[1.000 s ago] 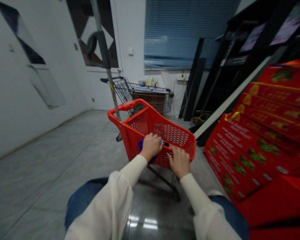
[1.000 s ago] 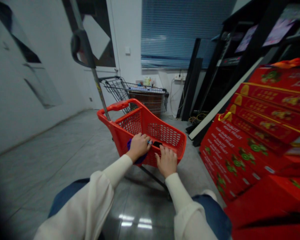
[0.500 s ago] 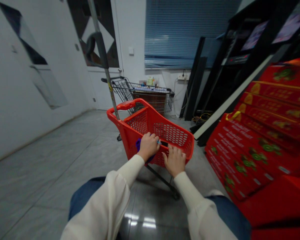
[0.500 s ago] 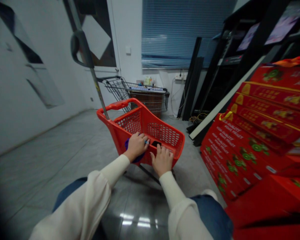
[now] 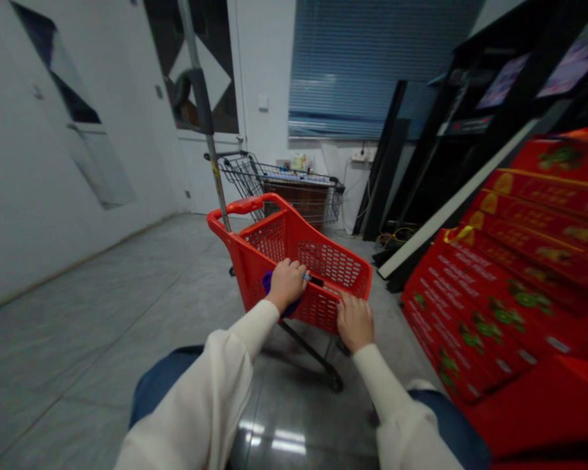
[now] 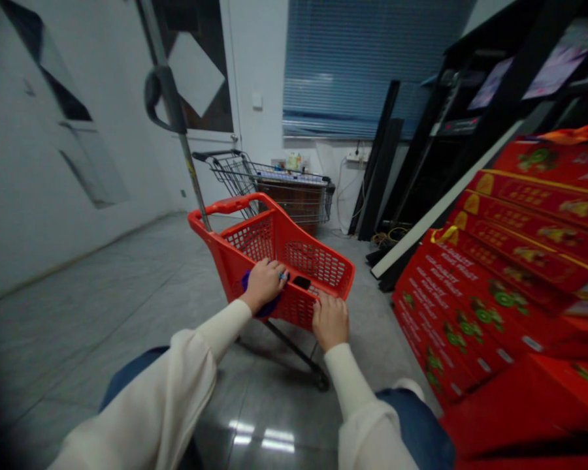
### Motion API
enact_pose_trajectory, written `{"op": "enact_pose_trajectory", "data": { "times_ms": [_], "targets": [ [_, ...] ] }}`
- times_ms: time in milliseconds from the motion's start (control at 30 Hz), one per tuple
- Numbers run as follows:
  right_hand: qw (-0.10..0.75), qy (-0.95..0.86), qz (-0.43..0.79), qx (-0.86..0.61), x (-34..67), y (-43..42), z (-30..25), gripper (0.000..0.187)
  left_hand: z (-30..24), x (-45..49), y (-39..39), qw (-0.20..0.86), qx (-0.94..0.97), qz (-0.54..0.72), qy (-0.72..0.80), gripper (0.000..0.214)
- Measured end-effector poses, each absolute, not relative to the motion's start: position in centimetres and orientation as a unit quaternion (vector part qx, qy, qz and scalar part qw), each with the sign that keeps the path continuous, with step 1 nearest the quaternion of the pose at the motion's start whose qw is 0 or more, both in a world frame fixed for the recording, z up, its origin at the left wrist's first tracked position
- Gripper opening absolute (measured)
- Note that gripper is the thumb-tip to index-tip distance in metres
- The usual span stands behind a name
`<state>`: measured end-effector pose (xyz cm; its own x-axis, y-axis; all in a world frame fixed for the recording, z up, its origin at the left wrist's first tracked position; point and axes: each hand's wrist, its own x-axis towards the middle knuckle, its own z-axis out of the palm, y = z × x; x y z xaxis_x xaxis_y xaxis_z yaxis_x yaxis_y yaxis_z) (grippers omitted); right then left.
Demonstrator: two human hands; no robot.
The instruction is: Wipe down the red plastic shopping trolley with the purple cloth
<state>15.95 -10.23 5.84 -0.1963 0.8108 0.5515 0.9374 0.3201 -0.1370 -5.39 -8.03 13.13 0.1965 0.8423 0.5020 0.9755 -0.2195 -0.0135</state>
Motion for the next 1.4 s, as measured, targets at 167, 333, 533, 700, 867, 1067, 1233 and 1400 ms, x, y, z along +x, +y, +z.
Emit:
{"op": "enact_pose_trajectory", "data": {
  "times_ms": [167,333,533,700,867,1067,1233,1400],
  "targets": [
    [0.275,-0.77,-0.134,-0.559,15.9,-9.9,5.8,0.037,12.5,-5.0,-8.1,0.161,-0.793,-0.196,-0.553,0.04],
    [0.279,-0.751,-0.139,-0.582,15.3,-10.7,6.0,0.034,13.7,-10.0,-6.5,0.172,-0.779,-0.193,-0.572,0.04],
    [0.275,-0.723,-0.156,-0.615,12.3,-12.3,6.4,0.034,12.8,-8.1,-7.3,0.174,-0.765,-0.203,-0.586,0.037],
    [0.241,-0.776,-0.106,-0.573,13.2,-12.1,7.7,0.034,12.7,-7.0,-8.2,0.155,-0.819,-0.184,-0.52,0.036],
    [0.213,-0.855,-0.054,-0.469,16.3,-10.3,8.3,0.035,13.7,-9.7,-6.8,0.145,-0.793,-0.178,-0.564,0.037],
    [0.219,-0.856,-0.102,-0.457,16.3,-9.4,7.1,0.035,12.3,-6.3,-8.4,0.148,-0.788,-0.206,-0.56,0.037],
    [0.213,-0.853,-0.11,-0.464,16.3,-10.1,7.2,0.033,12.8,-6.5,-8.5,0.147,-0.82,-0.176,-0.525,0.038],
    [0.214,-0.836,-0.127,-0.489,15.2,-11.3,7.0,0.033,13.9,-9.2,-7.3,0.157,-0.777,-0.175,-0.583,0.038]
  ]
}}
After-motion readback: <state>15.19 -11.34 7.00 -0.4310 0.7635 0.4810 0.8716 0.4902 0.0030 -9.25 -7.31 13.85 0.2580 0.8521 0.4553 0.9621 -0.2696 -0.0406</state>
